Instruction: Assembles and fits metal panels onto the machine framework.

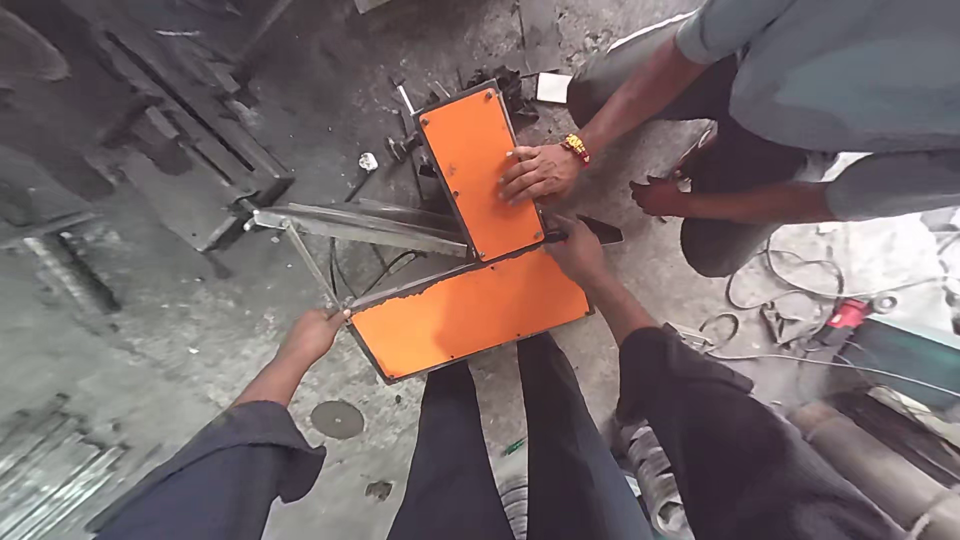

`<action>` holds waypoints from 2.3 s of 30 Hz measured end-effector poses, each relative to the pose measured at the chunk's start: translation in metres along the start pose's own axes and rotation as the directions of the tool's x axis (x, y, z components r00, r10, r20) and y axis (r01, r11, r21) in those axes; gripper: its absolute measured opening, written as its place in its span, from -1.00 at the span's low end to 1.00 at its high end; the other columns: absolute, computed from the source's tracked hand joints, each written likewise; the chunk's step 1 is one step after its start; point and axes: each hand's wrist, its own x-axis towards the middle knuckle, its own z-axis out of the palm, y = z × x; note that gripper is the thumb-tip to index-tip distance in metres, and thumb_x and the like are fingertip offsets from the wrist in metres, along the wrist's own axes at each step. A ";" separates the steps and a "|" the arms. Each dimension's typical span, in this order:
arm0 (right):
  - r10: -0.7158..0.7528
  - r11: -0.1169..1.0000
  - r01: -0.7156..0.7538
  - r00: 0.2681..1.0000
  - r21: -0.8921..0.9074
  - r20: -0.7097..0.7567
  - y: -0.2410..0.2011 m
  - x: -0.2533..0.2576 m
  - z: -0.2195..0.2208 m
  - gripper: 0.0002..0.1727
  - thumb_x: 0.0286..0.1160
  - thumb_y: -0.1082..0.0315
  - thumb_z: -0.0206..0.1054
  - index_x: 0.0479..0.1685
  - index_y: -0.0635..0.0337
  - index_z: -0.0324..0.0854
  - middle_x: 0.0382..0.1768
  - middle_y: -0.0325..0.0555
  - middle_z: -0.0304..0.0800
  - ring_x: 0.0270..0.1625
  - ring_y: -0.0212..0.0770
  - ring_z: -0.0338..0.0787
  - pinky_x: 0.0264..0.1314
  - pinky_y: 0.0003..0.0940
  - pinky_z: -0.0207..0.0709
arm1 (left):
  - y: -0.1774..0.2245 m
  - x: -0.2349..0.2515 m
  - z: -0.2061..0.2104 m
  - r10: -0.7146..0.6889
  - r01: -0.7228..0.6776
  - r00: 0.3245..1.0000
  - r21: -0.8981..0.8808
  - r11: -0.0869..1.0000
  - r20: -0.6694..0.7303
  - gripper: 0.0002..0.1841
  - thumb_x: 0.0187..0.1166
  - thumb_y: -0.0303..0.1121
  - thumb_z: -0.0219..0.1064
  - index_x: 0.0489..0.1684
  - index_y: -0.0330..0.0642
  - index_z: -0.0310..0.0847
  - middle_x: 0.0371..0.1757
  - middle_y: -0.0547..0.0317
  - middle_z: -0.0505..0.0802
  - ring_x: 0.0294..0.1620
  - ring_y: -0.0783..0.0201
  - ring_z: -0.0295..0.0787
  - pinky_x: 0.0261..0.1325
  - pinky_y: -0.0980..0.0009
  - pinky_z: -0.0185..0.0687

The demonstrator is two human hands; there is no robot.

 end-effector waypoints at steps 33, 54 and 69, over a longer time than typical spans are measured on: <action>0.166 0.830 -0.132 0.986 0.542 -0.014 0.006 -0.067 0.064 -0.03 0.50 0.15 0.52 0.88 0.21 0.06 0.72 0.28 0.32 0.69 0.13 0.46 0.69 0.07 0.40 | -0.013 0.019 0.014 0.118 -0.119 0.993 -0.057 0.991 -0.017 -0.50 0.87 -0.14 0.10 0.07 -0.56 0.68 0.13 -0.68 0.73 0.31 -0.61 0.62 0.32 -0.57 0.34; -0.328 0.925 0.342 0.939 -0.168 0.104 -0.101 -0.100 0.204 -0.60 0.62 0.22 0.31 0.41 0.01 0.70 0.26 0.02 0.79 0.27 -0.03 0.79 0.32 -0.04 0.67 | -0.037 0.017 -0.018 0.261 -0.249 0.965 -0.426 0.870 -0.031 -0.60 0.53 -0.04 0.53 -0.18 -0.29 0.81 -0.18 -0.22 0.86 -0.12 -0.15 0.82 0.04 -0.24 0.68; -0.428 0.790 0.314 0.898 -0.526 -0.107 -0.152 -0.113 0.364 -0.07 0.48 -0.25 0.39 0.88 -0.18 0.19 0.92 -0.08 0.02 0.94 0.14 -0.06 0.87 0.27 -0.01 | -0.062 0.062 0.011 0.448 -0.349 0.890 -0.749 0.563 -0.078 -0.69 0.46 -0.14 0.60 -0.26 -0.27 0.82 -0.37 0.07 0.83 -0.40 0.25 0.66 -0.19 0.17 0.61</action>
